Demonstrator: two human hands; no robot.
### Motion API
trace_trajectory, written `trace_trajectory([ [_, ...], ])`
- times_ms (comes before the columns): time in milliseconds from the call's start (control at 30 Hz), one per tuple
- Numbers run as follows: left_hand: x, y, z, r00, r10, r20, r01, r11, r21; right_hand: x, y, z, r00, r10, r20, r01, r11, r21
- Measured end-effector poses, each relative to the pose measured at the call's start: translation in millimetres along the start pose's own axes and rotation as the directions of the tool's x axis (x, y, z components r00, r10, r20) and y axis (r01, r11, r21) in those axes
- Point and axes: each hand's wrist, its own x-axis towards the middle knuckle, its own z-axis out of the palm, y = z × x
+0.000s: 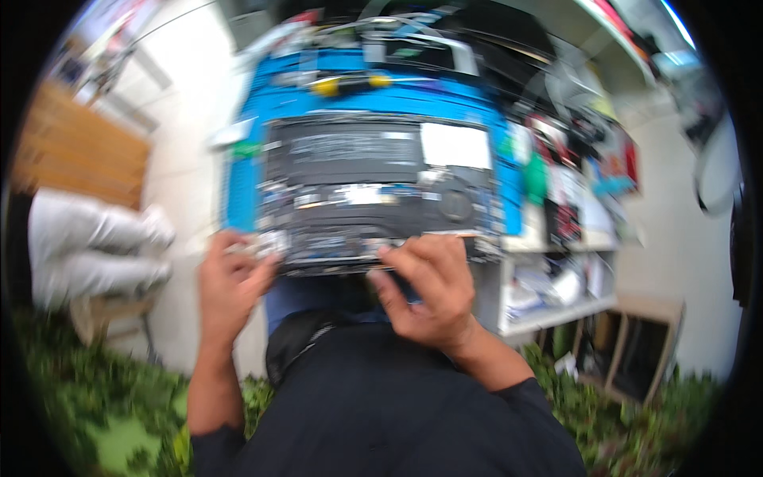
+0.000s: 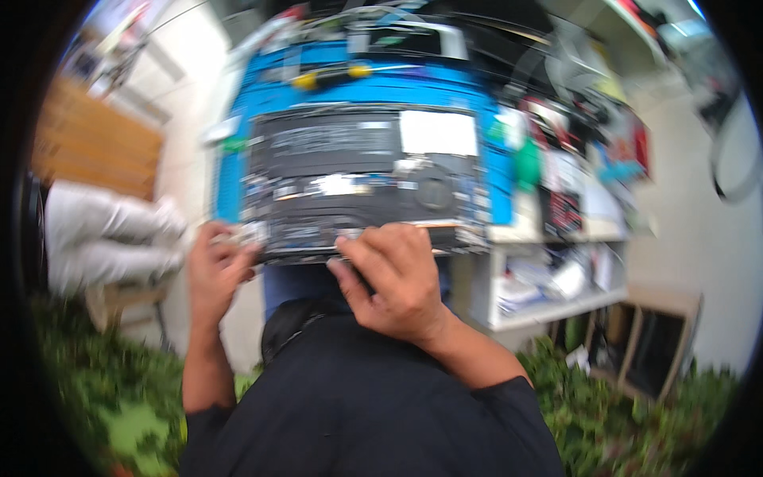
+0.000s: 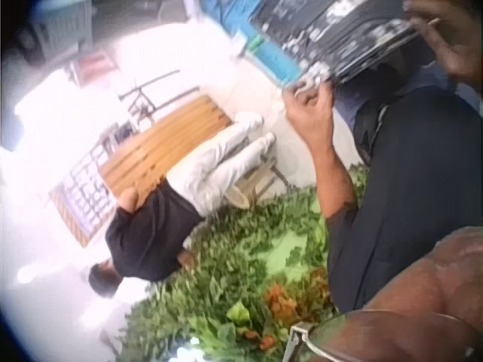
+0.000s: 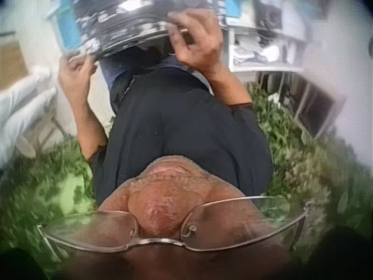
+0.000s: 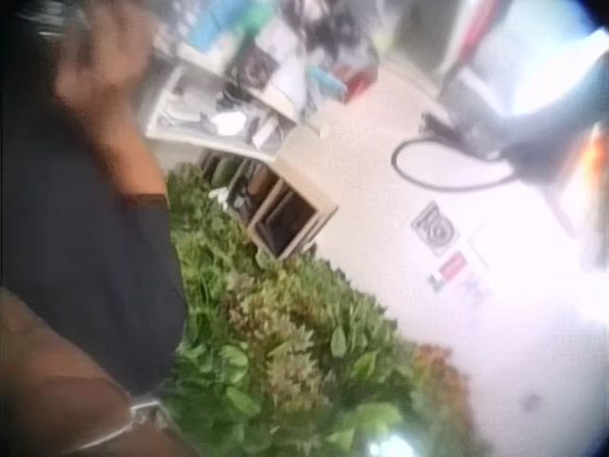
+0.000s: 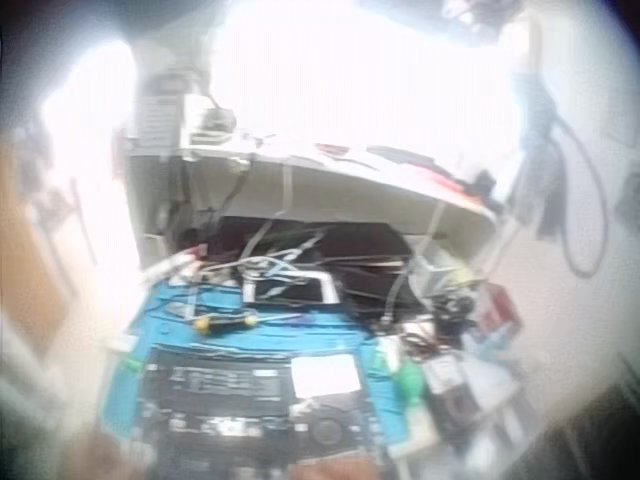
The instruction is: The person works on the internal components of a laptop by hand, using a screwdriver to remove or secure parts, and placing a component into a storage drawer.
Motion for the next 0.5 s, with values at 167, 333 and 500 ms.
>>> trace_trajectory([
  [167, -1.5, -0.2, -1.5, 0.996, -0.031, -0.084, 0.035, 0.998, 0.045, -31.7, 77.9, -106.9, 0.801, 0.532, -0.274, -0.556, 0.831, -0.015],
  [333, 7.4, 10.1, 4.4, 0.996, -0.027, -0.086, 0.037, 0.992, 0.118, -56.7, 113.7, -138.7, 0.540, 0.839, 0.064, -0.824, 0.512, 0.245],
  [500, 1.0, 25.3, 8.8, 0.991, -0.012, -0.130, 0.042, 0.972, 0.229, -44.5, 109.0, -129.3, 0.416, 0.845, 0.336, -0.906, 0.352, 0.237],
])
